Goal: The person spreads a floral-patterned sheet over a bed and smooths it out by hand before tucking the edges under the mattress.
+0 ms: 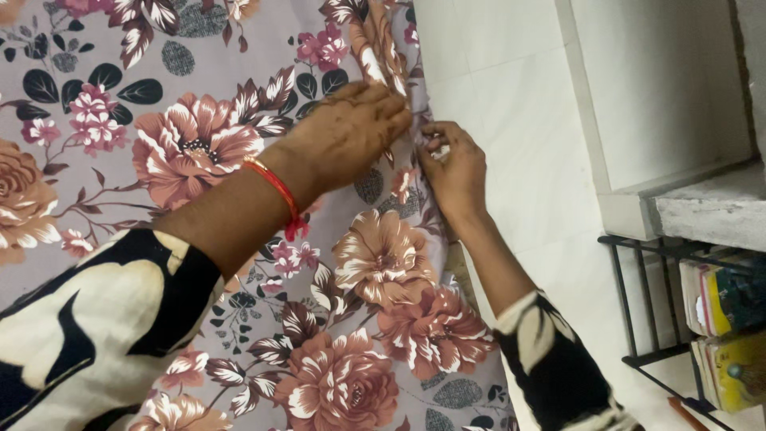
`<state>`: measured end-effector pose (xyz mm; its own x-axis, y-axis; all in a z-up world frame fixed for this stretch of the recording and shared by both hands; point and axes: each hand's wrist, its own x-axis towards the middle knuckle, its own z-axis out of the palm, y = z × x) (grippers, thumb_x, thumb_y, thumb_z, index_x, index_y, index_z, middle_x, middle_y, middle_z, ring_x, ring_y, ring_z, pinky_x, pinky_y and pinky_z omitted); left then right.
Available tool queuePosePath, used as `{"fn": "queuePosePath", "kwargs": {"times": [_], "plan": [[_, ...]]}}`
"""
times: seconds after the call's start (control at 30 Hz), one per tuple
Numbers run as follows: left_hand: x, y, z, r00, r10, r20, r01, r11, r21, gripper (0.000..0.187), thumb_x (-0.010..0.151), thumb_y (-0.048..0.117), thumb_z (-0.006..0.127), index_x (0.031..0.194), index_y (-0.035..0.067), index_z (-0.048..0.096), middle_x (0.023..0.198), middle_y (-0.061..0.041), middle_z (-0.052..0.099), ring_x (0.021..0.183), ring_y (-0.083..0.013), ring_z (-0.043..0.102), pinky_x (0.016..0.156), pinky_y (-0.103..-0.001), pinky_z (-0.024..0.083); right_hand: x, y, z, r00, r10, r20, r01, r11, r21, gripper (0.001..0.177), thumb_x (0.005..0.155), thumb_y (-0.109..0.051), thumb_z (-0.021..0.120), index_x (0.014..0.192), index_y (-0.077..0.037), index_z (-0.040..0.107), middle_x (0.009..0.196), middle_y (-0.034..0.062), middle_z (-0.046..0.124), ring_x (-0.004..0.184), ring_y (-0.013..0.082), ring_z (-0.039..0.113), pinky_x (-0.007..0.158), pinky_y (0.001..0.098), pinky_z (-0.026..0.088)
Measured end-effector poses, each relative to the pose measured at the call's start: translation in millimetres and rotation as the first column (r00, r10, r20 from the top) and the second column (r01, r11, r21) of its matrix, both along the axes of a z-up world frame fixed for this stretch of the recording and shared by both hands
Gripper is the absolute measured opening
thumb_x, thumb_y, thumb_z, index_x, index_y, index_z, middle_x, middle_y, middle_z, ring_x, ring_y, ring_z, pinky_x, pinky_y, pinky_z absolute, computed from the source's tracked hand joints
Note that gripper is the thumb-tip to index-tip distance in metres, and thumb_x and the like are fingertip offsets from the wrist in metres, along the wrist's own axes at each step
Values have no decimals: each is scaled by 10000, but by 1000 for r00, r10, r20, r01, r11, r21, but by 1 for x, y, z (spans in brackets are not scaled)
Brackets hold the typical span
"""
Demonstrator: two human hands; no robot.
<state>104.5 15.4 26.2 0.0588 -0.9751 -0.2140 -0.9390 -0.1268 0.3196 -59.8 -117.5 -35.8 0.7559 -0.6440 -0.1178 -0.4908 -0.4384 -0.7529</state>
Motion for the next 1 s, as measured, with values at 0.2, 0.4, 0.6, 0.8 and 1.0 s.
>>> {"fn": "queuePosePath", "kwargs": {"times": [0.2,0.4,0.6,0.8,1.0], "plan": [[0,-9,-30,986,-84,146,81,996,27,620,927,40,466,1535,115,374,1526,-128,427,1445,-271,348,1227,-422,162,3,-11,-13,992,-92,89,105,982,-158,177,893,-21,792,1007,-41,658,837,74,695,728,157,688,621,300,540],[-6,-18,-38,947,-231,221,185,960,211,670,889,78,545,1518,193,348,1582,-81,335,1494,-259,231,1220,-446,71,-1,-8,8,993,-48,108,76,959,-273,225,868,78,709,1048,-12,609,992,120,626,744,173,625,612,315,523],[-13,-21,-45,948,-234,213,188,958,216,661,868,115,626,1495,236,455,1557,-32,395,1478,-271,281,1226,-455,94,-4,11,19,993,-55,105,52,998,34,182,968,56,613,1135,-14,597,1036,75,667,828,99,675,688,262,570],[-20,-44,-55,944,-195,266,154,974,167,316,932,242,593,1201,133,717,1411,-49,559,1441,-258,374,1217,-427,168,-15,10,22,988,-85,131,58,980,192,188,1013,54,503,1166,-14,587,1043,62,699,864,91,698,767,237,605],[8,-27,-18,958,-244,153,208,953,220,243,914,172,660,1142,131,735,1118,-85,731,1119,-227,681,1277,-383,207,-22,10,10,981,-123,150,1,778,628,317,1102,-231,469,1288,-27,624,1231,106,698,1096,148,673,993,316,516]]}}
